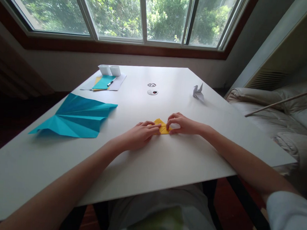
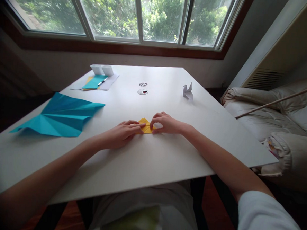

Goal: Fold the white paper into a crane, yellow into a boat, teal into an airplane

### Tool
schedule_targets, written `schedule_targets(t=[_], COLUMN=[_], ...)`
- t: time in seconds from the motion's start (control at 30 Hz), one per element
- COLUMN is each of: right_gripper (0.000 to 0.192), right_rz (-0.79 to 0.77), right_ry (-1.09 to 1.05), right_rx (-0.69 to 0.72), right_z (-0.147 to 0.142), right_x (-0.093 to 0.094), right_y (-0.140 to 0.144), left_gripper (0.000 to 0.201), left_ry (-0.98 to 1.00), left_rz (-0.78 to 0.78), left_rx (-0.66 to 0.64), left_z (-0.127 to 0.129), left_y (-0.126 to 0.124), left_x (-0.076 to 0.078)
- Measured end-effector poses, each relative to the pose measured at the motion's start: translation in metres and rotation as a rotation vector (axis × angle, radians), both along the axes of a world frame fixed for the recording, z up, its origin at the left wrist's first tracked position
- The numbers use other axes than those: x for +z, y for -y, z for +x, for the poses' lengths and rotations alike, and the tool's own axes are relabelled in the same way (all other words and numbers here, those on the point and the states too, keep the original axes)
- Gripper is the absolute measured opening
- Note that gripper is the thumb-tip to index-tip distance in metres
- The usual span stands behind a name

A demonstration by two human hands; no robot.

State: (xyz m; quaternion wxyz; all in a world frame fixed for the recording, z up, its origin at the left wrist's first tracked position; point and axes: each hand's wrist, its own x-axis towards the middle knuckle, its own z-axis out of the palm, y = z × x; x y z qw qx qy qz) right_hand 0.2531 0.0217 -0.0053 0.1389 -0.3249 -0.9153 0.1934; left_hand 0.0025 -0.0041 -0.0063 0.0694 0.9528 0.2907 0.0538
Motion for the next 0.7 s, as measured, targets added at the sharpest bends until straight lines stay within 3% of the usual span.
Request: schedule_targets(t=[0.2,0.37,0.57,0.7], right_gripper=[0.028,0.033,0.026,0.022], right_rz=[-0.081,-0.043,-0.012,-0.114], right_ry=[0.062,0.030,-0.125,-0.133], right_rx=[-0.016,-0.047,-0.207,-0.129], right_z=[0.013,0.013,0.004,-0.010], right_x=[0.012,0.014,0.018,0.019], right_y=[0.002,0.003,0.009,0.022], left_gripper=[0.024,0.020,0.024,0.023], left_ry=[0.023,0.031,-0.024,-0.045], left_rz=[0.071,0.184,0.297,0.303], left_rx=[0.019,0.044,0.060,0.123], left_z=[0.006,0.012,0.012,0.013], left_y=[0.003,0.003,0.004,0.007], left_x=[0.005,0.007,0.011,0.014])
